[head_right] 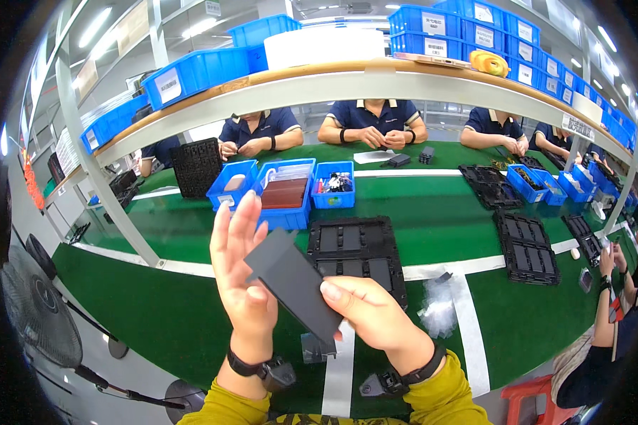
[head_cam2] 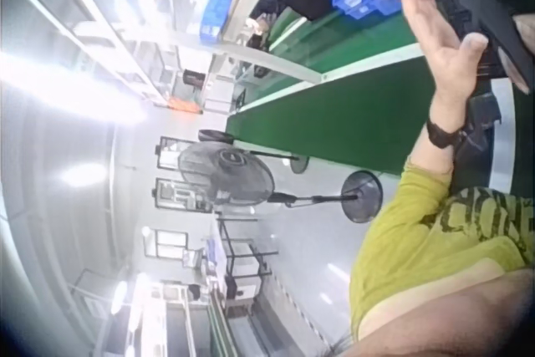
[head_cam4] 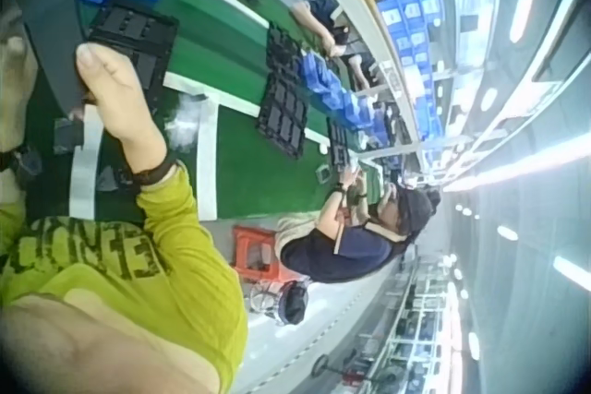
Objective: Manually assembling and inspecting small electronic components on a production line.
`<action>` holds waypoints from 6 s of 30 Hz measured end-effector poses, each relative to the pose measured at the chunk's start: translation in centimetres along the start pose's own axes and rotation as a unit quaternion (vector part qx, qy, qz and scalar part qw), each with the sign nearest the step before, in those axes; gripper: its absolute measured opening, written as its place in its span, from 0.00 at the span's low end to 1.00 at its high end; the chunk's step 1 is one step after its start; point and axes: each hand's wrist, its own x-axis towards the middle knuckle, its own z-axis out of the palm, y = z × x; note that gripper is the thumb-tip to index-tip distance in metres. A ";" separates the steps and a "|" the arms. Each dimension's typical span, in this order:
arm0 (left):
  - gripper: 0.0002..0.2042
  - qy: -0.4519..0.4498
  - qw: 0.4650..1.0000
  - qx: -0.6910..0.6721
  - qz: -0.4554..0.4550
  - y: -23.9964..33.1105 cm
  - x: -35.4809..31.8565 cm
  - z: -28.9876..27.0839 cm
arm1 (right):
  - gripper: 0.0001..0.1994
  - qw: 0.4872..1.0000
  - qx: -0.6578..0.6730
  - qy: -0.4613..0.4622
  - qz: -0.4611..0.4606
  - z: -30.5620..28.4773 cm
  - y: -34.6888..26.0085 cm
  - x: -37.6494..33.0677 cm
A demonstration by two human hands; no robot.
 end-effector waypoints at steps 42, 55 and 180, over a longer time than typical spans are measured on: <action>0.19 -0.202 0.966 0.074 -0.140 2.3 -0.6 1.1 | 0.08 0.781 -0.500 0.226 -0.298 -0.7 -1.7 0.2; 0.23 -0.296 0.936 0.114 -0.156 2.3 -0.8 2.1 | 0.06 0.749 -0.543 0.184 -0.332 -0.9 -3.0 -0.5; 0.08 -0.090 0.970 0.048 -0.223 2.8 -2.6 2.4 | 0.08 0.815 -0.453 0.227 -0.282 -0.9 -3.6 -1.1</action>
